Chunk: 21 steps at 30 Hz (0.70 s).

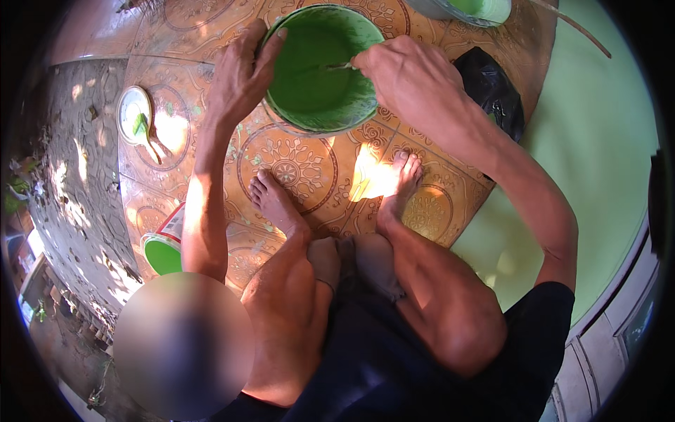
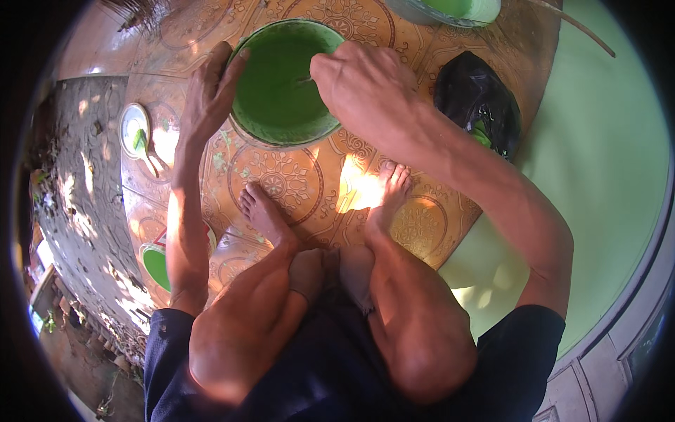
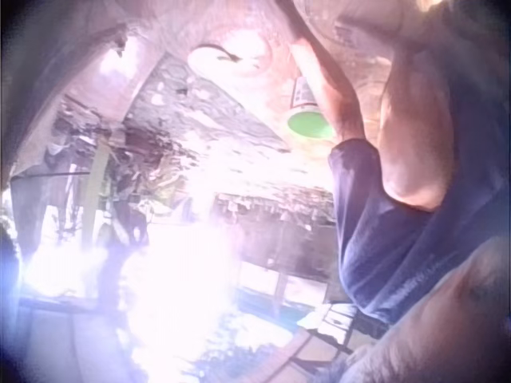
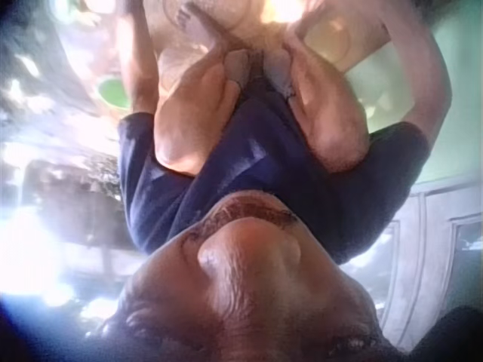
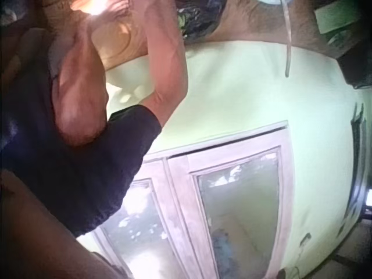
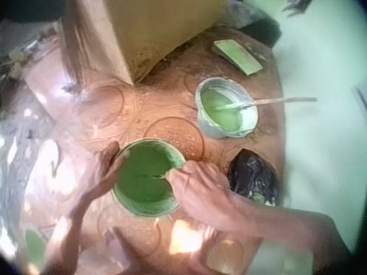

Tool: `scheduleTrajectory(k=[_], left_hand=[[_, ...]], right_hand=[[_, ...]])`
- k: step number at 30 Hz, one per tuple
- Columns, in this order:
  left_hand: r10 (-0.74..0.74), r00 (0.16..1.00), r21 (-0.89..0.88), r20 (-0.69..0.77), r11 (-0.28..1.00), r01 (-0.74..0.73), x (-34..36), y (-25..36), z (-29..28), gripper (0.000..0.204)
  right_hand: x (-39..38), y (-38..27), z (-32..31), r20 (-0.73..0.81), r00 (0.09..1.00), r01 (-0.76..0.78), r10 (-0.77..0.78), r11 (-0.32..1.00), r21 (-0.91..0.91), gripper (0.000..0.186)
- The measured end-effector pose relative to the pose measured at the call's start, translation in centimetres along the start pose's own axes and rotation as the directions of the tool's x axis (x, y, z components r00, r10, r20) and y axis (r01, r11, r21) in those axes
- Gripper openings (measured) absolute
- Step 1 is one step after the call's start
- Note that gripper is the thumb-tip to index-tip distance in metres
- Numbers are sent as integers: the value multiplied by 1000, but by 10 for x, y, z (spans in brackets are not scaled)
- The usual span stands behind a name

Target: The person stirs a green liquid in a bucket using a stick. They then switch to a paintbrush to continue mixing the contents of the bucket.

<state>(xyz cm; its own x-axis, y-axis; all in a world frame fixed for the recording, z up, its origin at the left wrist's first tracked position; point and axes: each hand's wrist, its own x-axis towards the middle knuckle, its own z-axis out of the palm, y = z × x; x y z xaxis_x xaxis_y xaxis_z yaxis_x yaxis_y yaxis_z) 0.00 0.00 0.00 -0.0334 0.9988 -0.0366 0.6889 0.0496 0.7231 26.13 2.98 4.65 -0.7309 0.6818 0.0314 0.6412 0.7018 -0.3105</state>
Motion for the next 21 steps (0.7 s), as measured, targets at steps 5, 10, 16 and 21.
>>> scheduleTrajectory(k=[5, 10, 16, 21], left_hand=[[-26, 1000, -123, -7, 992, 25, -18, -7, 30, 43], [-40, 999, -78, -35, 996, 37, -13, 9, 22, 42], [-6, 999, -1, -44, 1000, 5, -5, 8, 8, 40], [-74, 994, -56, -77, 996, 70, -12, 8, 5, 42]], right_hand=[[-22, -4, -41, 231, 968, -53, 96, 981, -187, 9], [-19, -8, -27, 185, 982, 43, -39, 999, -20, 10], [13, -4, -14, 3, 1000, -28, 29, 993, -117, 9], [3, -13, -26, 175, 983, -24, 50, 989, -144, 9]])
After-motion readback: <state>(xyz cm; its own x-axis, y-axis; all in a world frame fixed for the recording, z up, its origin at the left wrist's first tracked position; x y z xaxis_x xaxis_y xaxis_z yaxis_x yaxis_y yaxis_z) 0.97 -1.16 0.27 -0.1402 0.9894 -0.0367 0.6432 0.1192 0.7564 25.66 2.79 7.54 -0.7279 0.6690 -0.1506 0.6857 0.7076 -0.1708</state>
